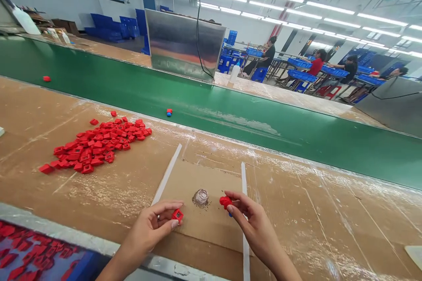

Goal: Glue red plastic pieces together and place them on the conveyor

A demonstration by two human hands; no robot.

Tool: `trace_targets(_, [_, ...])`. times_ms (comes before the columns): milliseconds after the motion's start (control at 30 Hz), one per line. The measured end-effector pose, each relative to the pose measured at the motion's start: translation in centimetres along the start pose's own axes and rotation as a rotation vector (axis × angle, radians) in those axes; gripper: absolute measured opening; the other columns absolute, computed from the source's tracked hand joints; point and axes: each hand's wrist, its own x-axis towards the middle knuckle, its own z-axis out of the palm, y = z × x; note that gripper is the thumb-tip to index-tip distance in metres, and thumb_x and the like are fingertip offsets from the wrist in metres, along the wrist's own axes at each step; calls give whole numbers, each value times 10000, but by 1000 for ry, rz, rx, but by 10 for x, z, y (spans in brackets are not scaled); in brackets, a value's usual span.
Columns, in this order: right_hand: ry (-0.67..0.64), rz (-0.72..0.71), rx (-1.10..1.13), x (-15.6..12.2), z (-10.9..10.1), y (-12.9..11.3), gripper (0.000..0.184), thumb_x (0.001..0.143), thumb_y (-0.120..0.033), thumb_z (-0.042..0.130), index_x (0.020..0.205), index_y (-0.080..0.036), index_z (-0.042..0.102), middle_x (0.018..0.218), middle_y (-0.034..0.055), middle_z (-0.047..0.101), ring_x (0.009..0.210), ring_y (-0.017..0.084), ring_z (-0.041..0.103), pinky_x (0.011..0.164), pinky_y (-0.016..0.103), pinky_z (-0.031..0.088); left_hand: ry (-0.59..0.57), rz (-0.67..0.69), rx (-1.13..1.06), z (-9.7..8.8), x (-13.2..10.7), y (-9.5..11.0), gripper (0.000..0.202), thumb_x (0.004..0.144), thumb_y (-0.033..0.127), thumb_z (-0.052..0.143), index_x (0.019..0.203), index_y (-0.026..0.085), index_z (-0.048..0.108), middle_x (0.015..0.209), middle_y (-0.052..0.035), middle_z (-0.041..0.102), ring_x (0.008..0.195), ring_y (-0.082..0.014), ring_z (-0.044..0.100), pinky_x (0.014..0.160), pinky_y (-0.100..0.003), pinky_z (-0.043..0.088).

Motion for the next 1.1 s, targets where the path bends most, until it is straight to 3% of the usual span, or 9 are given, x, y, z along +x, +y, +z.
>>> trace_targets(133, [-15, -155, -244, 10, 3, -4, 315, 945, -468, 584, 1115, -213, 659, 1050, 88, 732, 939, 243, 702, 825, 377, 579, -75, -74, -62, 4, 0, -2, 409, 737, 319, 796, 1100, 147, 723, 942, -80, 767, 860, -173, 665, 855, -305, 512])
trace_targets(233, [4, -274, -445, 18, 5, -6, 256, 989, -423, 522, 1112, -230, 639, 1046, 73, 723, 917, 238, 694, 776, 363, 566, -107, -91, -108, 4, -1, -6, 403, 707, 297, 832, 1071, 156, 734, 833, -28, 747, 760, -123, 637, 784, -249, 496])
trace_targets(367, [20, -379, -538, 25, 10, -10, 208, 1020, -366, 480, 1140, -236, 590, 1047, 54, 707, 914, 214, 685, 749, 330, 550, -150, -114, -242, -2, 0, -10, 405, 680, 310, 855, 1031, 152, 730, 710, 13, 689, 642, -88, 600, 642, -205, 469])
trace_targets(467, [-5, -435, -578, 27, 13, -11, 188, 1029, -333, 470, 1154, -234, 570, 1051, 49, 695, 914, 202, 678, 744, 311, 538, -176, -150, -283, -6, 0, -10, 389, 675, 273, 862, 1020, 149, 730, 762, 0, 704, 664, -83, 617, 660, -199, 479])
trace_targets(633, [-13, -477, -635, 27, 17, -10, 176, 1033, -286, 471, 1176, -228, 558, 1070, 48, 677, 921, 190, 663, 751, 291, 517, -195, -169, -312, -7, 0, -11, 384, 674, 214, 862, 1029, 154, 727, 850, -15, 719, 733, -82, 620, 719, -203, 501])
trace_targets(1100, [-42, -510, -679, 26, 19, -14, 161, 1031, -256, 471, 1147, -214, 574, 1063, 58, 663, 917, 196, 656, 758, 293, 507, -221, -136, -332, -7, -3, -6, 318, 729, 251, 828, 1015, 167, 717, 786, 14, 687, 732, -72, 627, 698, -171, 470])
